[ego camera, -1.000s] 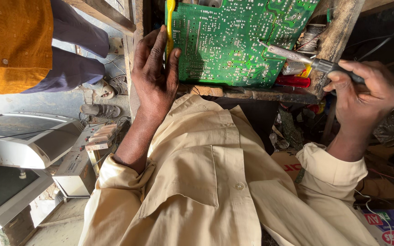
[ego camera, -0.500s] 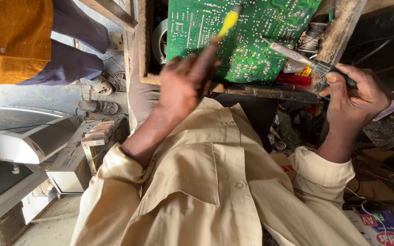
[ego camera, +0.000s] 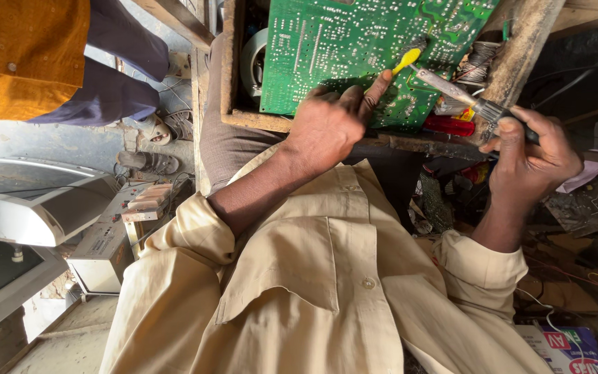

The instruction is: The person uses a soldering iron and a yellow-handled tool to work on a green circuit board. They repeatedly apply the soldering iron to various points on the board while using the other tool to assist.

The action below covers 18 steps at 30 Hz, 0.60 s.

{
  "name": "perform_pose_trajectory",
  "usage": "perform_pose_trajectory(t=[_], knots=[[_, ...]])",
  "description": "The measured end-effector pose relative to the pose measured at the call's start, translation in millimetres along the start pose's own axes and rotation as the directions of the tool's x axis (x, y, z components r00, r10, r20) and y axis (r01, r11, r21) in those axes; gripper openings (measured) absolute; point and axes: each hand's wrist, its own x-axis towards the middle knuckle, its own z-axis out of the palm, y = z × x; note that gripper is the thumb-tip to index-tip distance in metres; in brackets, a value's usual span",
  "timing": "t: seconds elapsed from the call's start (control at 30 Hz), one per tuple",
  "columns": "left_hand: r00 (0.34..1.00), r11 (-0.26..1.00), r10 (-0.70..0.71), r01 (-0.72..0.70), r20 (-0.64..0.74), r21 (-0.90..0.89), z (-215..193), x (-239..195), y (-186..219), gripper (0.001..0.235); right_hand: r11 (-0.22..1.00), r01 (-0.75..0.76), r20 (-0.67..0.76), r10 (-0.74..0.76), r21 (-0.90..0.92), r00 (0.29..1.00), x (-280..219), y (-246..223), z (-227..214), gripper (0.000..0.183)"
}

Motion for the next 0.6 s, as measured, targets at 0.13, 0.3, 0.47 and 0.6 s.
perform_pose_trajectory(t=[0.13, 0.3, 0.47, 0.6], knots=[[0.989, 0.983, 0.041, -0.015, 0.139, -0.184, -10, -8, 0, 0.028, 0.987, 0.141, -0.152, -0.129, 0.072, 0.98, -5, 20, -15, 0.009], [0.951, 0.941, -0.031, 0.131, 0.307, -0.311, -13, -2, -13, 0.018, 0.973, 0.143, -0.421, -0.055, 0.179, 0.905, -9, 29, -37, 0.008], [0.983, 0.862, 0.128, -0.178, -0.134, -0.474, -8, -9, -4, 0.027, 0.989, 0.125, -0.31, -0.093, 0.084, 0.946, -8, 22, -30, 0.012], [0.997, 0.954, 0.016, 0.009, 0.08, -0.299, -10, -7, -8, 0.014, 0.984, 0.092, -0.227, -0.055, 0.154, 0.972, -8, 11, -8, 0.015]])
